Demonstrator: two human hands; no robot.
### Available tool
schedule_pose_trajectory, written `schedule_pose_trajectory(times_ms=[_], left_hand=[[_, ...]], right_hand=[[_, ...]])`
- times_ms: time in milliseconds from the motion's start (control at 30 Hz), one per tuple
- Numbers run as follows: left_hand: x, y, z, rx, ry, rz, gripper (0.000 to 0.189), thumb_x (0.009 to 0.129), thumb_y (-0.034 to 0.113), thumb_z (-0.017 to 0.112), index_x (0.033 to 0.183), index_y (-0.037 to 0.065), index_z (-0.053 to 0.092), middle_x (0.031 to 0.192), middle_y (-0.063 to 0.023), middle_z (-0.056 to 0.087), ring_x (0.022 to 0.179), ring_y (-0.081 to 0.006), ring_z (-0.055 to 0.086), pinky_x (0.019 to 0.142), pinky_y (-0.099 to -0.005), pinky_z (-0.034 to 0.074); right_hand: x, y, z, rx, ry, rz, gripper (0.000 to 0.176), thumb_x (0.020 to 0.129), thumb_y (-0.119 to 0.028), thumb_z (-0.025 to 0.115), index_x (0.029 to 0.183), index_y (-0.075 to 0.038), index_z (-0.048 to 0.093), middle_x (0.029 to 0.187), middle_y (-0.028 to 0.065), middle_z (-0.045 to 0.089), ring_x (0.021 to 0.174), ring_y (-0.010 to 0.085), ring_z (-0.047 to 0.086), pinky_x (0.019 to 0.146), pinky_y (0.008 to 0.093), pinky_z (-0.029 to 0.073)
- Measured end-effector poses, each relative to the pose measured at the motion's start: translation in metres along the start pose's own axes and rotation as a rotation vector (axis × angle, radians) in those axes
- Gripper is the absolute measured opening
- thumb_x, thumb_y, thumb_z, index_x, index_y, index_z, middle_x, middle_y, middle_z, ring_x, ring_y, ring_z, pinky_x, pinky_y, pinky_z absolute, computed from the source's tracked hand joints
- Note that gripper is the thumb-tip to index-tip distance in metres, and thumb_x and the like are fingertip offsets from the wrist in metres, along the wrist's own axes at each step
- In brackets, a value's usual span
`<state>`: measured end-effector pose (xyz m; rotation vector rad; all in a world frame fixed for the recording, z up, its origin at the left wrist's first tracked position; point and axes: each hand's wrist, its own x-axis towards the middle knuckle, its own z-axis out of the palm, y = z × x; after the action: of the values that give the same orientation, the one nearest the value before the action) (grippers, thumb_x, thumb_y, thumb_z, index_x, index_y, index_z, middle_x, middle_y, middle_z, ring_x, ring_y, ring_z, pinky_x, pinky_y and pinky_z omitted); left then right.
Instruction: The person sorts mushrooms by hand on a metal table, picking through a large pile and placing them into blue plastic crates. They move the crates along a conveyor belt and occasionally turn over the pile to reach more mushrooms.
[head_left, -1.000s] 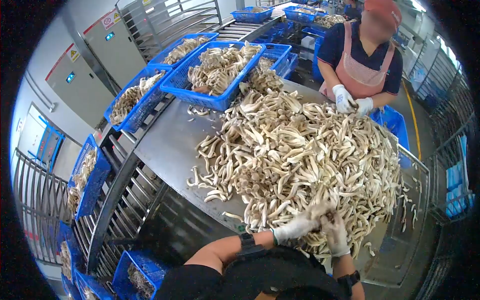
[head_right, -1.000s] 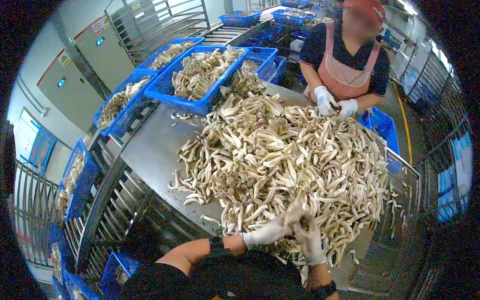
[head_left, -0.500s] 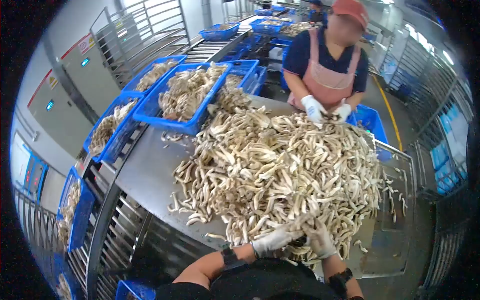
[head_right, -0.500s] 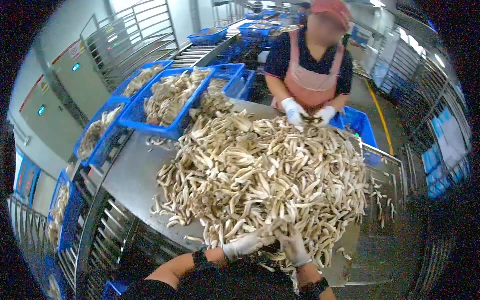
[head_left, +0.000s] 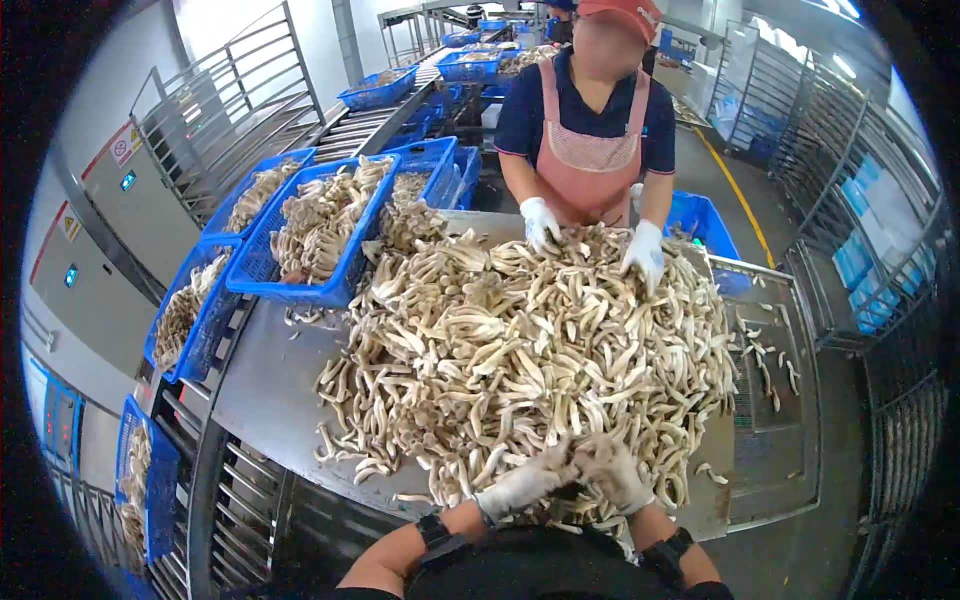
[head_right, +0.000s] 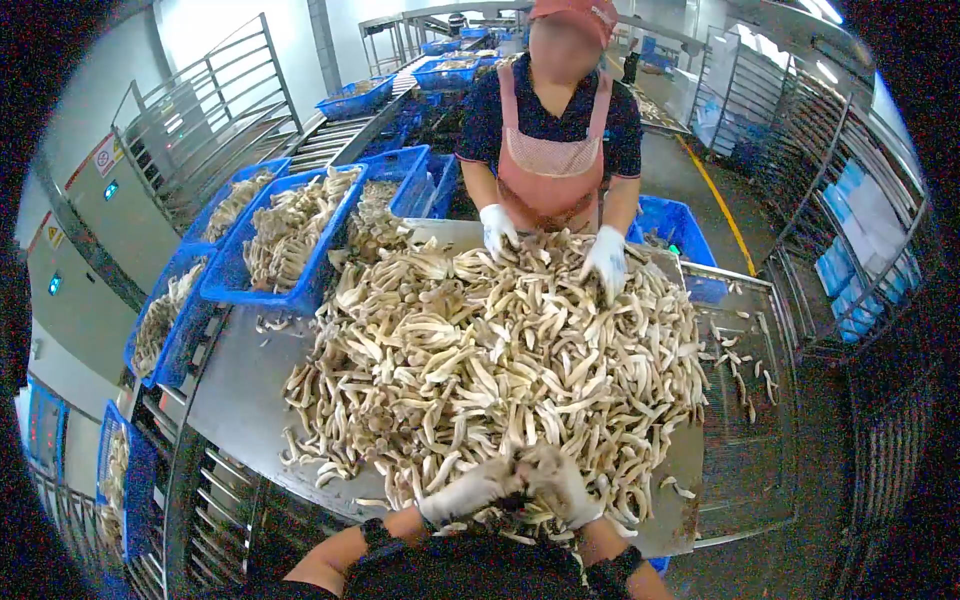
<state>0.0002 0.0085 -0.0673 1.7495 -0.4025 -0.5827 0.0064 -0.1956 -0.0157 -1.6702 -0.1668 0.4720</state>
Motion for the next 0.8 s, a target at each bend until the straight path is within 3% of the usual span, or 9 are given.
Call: schedule_pose_trajectory(times_ms=[100, 200, 233, 333, 367, 433, 533, 600, 800], left_hand=[[-0.003, 0.027, -0.016, -0.039, 0.081, -0.002, 0.040, 0.094, 0.015, 0.051, 0.131, 0.001, 0.044, 0.132, -0.0139, 0.050, 0.119, -0.0192, 0.048, 0.101, -0.0326, 0.037], [0.003, 0.035, -0.013, -0.071, -0.112, 0.082, 0.032, 0.093, 0.013, 0.046, 0.123, 0.001, 0.052, 0.123, -0.0145, 0.057, 0.109, -0.0241, 0.055, 0.095, -0.0322, 0.043], [0.007, 0.040, -0.013, -0.094, -0.209, 0.124, 0.031, 0.093, 0.012, 0.044, 0.120, 0.000, 0.054, 0.121, -0.0152, 0.058, 0.105, -0.0265, 0.057, 0.094, -0.0317, 0.044], [0.003, 0.081, -0.035, -0.077, 0.151, -0.049, 0.041, 0.097, 0.028, 0.041, 0.122, -0.003, 0.052, 0.115, -0.0173, 0.060, 0.109, -0.0259, 0.055, 0.094, -0.0337, 0.041], [0.012, 0.046, -0.038, 0.637, 0.011, 0.300, 0.040, 0.098, 0.027, 0.040, 0.124, -0.002, 0.051, 0.115, -0.0156, 0.060, 0.110, -0.0267, 0.055, 0.094, -0.0325, 0.041], [0.010, 0.059, -0.022, -0.219, -0.095, -0.031, 0.041, 0.096, 0.021, 0.049, 0.131, -0.001, 0.044, 0.120, -0.0098, 0.059, 0.109, -0.0183, 0.055, 0.097, -0.0291, 0.042], [0.037, 0.043, -0.013, -0.565, 0.058, -0.108, 0.050, 0.091, 0.015, 0.061, 0.133, -0.001, 0.040, 0.120, -0.0061, 0.057, 0.106, -0.0110, 0.052, 0.091, -0.0251, 0.044], [0.040, 0.068, -0.023, -0.742, 0.162, -0.027, 0.065, 0.087, 0.015, 0.067, 0.140, 0.000, 0.033, 0.124, -0.0098, 0.054, 0.107, -0.0114, 0.051, 0.088, -0.0253, 0.046], [0.044, 0.052, -0.028, -0.317, 0.278, -0.012, 0.065, 0.093, 0.023, 0.056, 0.144, -0.001, 0.023, 0.136, -0.0159, 0.046, 0.117, -0.0193, 0.049, 0.098, -0.0320, 0.041]], right_hand=[[-0.004, -0.030, 0.002, 0.870, 0.265, 0.045, 0.029, 0.087, -0.008, 0.062, 0.114, 0.001, 0.055, 0.110, 0.0071, 0.060, 0.105, 0.0175, 0.056, 0.089, 0.0288, 0.048], [0.013, -0.003, 0.000, 0.496, -0.183, 0.275, 0.025, 0.084, -0.002, 0.061, 0.109, 0.002, 0.059, 0.108, 0.0084, 0.061, 0.104, 0.0184, 0.057, 0.090, 0.0291, 0.047], [0.017, -0.006, -0.006, 0.289, -0.185, -0.046, 0.031, 0.079, 0.000, 0.068, 0.108, 0.001, 0.059, 0.112, 0.0081, 0.060, 0.101, 0.0171, 0.059, 0.085, 0.0269, 0.048], [0.019, -0.009, -0.015, 0.699, 0.149, 0.093, 0.026, 0.075, 0.000, 0.070, 0.099, -0.001, 0.060, 0.117, 0.0100, 0.058, 0.100, 0.0174, 0.059, 0.086, 0.0289, 0.049], [0.021, -0.009, -0.011, 0.717, 0.055, 0.088, 0.023, 0.076, 0.002, 0.070, 0.096, -0.001, 0.059, 0.117, 0.0094, 0.058, 0.099, 0.0178, 0.059, 0.087, 0.0297, 0.049], [0.027, -0.006, -0.007, 0.668, 0.029, 0.096, 0.029, 0.075, 0.006, 0.068, 0.099, -0.002, 0.056, 0.116, 0.0079, 0.057, 0.099, 0.0178, 0.059, 0.087, 0.0315, 0.050], [0.040, -0.011, -0.011, 0.891, 0.318, 0.032, 0.046, 0.073, 0.010, 0.068, 0.112, -0.004, 0.049, 0.114, 0.0077, 0.055, 0.099, 0.0166, 0.058, 0.088, 0.0342, 0.051], [0.033, -0.001, -0.026, 0.476, 0.572, -0.030, 0.061, 0.070, 0.013, 0.064, 0.125, -0.001, 0.039, 0.107, 0.0146, 0.055, 0.089, 0.0240, 0.063, 0.079, 0.0396, 0.055], [-0.034, 0.106, 0.001, -1.279, -0.143, -0.226, 0.035, 0.074, -0.006, 0.059, 0.109, -0.012, 0.059, 0.095, 0.0197, 0.061, 0.091, 0.0334, 0.062, 0.081, 0.0447, 0.050]])
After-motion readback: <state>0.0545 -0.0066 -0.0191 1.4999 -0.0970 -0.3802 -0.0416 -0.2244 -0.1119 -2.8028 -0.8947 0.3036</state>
